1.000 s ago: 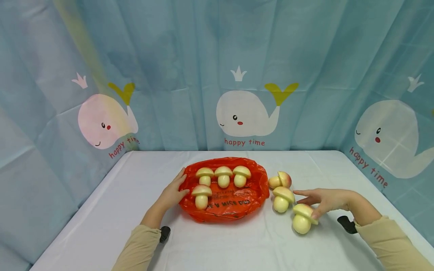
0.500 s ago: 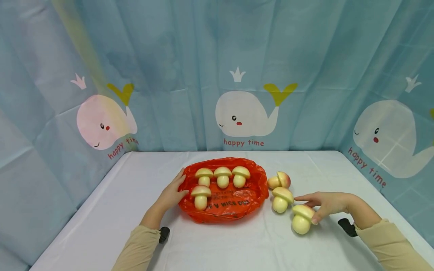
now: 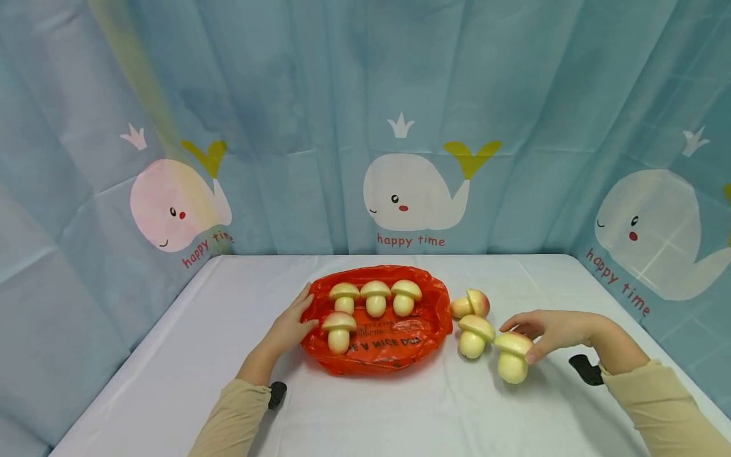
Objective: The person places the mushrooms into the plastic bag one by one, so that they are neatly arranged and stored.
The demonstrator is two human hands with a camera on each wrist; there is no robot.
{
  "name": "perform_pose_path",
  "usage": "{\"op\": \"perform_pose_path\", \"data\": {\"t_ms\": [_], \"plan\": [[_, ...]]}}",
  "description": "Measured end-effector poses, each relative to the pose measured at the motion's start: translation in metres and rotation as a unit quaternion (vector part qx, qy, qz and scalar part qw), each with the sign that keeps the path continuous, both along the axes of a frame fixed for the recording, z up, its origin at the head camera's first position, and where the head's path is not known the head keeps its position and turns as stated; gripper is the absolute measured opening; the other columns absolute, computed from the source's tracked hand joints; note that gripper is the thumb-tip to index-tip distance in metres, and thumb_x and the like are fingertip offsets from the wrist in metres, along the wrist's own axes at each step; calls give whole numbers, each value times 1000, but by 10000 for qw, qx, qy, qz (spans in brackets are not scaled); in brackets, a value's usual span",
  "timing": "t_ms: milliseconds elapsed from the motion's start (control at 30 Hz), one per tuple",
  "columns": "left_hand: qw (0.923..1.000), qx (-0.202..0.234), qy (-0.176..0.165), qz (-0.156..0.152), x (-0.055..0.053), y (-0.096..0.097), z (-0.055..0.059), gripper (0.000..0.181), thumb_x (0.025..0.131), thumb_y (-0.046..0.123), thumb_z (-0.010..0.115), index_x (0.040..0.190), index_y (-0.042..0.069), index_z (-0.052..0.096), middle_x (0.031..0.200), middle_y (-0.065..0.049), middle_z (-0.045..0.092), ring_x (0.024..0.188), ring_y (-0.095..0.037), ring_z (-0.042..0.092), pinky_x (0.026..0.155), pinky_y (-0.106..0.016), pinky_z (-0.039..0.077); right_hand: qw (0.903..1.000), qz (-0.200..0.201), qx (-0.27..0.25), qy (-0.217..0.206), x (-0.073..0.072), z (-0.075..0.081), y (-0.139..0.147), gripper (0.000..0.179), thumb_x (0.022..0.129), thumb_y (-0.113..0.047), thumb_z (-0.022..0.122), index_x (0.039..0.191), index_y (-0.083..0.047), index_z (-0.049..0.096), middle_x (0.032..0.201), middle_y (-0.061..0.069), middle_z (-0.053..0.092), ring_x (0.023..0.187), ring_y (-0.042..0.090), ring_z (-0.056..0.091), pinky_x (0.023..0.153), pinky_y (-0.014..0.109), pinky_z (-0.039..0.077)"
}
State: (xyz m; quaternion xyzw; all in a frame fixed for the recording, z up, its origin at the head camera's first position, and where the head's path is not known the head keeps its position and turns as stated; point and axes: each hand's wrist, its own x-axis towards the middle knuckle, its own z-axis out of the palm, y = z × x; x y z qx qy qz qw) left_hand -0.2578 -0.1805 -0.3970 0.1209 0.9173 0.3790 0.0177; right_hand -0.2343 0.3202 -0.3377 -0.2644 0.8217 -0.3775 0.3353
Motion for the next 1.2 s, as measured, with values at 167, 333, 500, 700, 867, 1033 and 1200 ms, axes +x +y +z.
{"op": "perform_pose_path", "data": {"t_ms": [167,333,500,700,867,1033,1200], "plan": [[10000,-56,-25,24,-3,-1,-1,62,93,3,57,146,-11,28,161,-16,10,146,-38,12,113,-55,21,9991,-316,8,293,-3,8,-1,47,87,-17,68,125,4,50,108,11,57,93,18,56,74,31,49],[10000,-37,-38,27,-4,0,-1,62,93,3,57,147,-11,28,161,-16,10,146,-38,12,113,-56,21,9956,-745,-281,484,-3,14,-2,53,91,-19,61,134,8,44,116,13,56,98,24,58,76,42,51],[10000,-77,37,-34,-4,-1,-1,62,93,3,57,146,-11,28,161,-17,9,145,-38,13,113,-56,21,9865,-950,-1043,827,-4,11,-6,46,98,-13,51,137,11,41,119,11,56,97,20,63,79,42,56],[9999,-64,62,-62,-4,-2,0,61,93,2,57,145,-13,28,161,-18,10,145,-39,13,113,-56,20,9723,-1118,-1603,1281,-7,6,-17,39,101,-10,47,135,9,45,113,0,61,89,17,65,74,38,58],[9999,-75,82,-69,-3,-1,0,61,92,1,57,145,-14,29,160,-18,11,145,-39,14,113,-55,20,9660,-1444,-1571,1458,-7,7,-29,44,100,-12,50,137,11,41,112,7,58,85,18,63,72,37,58],[9999,-98,97,-36,-2,0,0,61,92,0,57,144,-14,30,160,-18,11,145,-39,14,114,-55,19,9633,-1901,-1657,917,-9,9,-41,55,98,-15,55,142,10,32,118,15,53,90,20,62,75,39,58],[9999,-77,70,-27,-2,0,1,61,92,0,57,144,-14,30,160,-18,12,145,-39,15,113,-55,20,9529,-2255,-2025,94,-13,7,-53,56,95,-10,55,139,11,28,120,12,53,97,21,61,81,45,55]]}}
